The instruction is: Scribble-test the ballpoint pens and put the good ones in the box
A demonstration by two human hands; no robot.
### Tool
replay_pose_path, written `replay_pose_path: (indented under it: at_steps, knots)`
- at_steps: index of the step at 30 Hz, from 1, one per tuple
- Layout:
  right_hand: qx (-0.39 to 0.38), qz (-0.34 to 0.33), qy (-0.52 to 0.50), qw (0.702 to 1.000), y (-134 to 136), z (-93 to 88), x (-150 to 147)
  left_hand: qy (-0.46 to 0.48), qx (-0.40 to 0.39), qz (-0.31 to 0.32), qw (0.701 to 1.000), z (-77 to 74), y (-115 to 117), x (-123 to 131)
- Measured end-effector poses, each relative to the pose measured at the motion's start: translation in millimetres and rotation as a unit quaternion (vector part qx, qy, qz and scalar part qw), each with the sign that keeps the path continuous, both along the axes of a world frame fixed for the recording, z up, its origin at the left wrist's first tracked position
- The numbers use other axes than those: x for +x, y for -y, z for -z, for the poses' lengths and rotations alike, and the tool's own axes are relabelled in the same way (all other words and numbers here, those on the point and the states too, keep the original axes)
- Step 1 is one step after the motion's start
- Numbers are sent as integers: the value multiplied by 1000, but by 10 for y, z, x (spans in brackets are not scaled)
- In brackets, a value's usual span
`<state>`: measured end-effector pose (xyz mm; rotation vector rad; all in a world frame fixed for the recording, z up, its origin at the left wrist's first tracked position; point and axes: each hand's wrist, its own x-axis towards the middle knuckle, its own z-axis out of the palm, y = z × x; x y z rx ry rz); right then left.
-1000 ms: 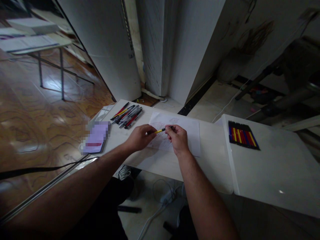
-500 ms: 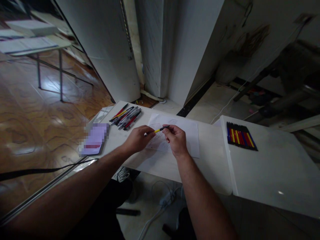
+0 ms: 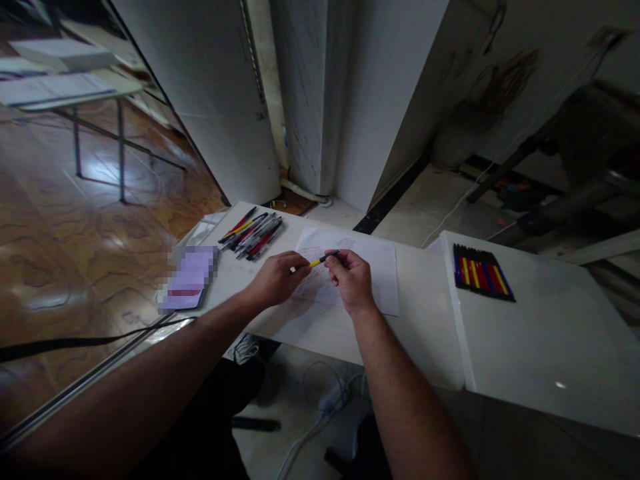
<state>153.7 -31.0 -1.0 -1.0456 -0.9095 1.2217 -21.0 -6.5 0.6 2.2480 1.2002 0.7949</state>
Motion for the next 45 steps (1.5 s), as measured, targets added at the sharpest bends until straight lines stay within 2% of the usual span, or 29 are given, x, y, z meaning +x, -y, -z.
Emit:
replay_pose_path:
  at_steps: [11,28,35,41,45]
  knots:
    - [-1,1,19,1000,-8,15,-1,45,-18,-1,999,16,38,14]
    - [11,21,23,999,-10,26,0,35,-15,18,999,-34,44,15]
    - [-15,11,49,999,-12,64,-18,20,-21,20,999,-35,36,15]
    - [-12,80,35,996,-76,68,119,-50,-35,-61,996,21,-88,-103]
    - [-32,127,28,991,-88,74,166,-105,-22,-41,993,125,-147,-186]
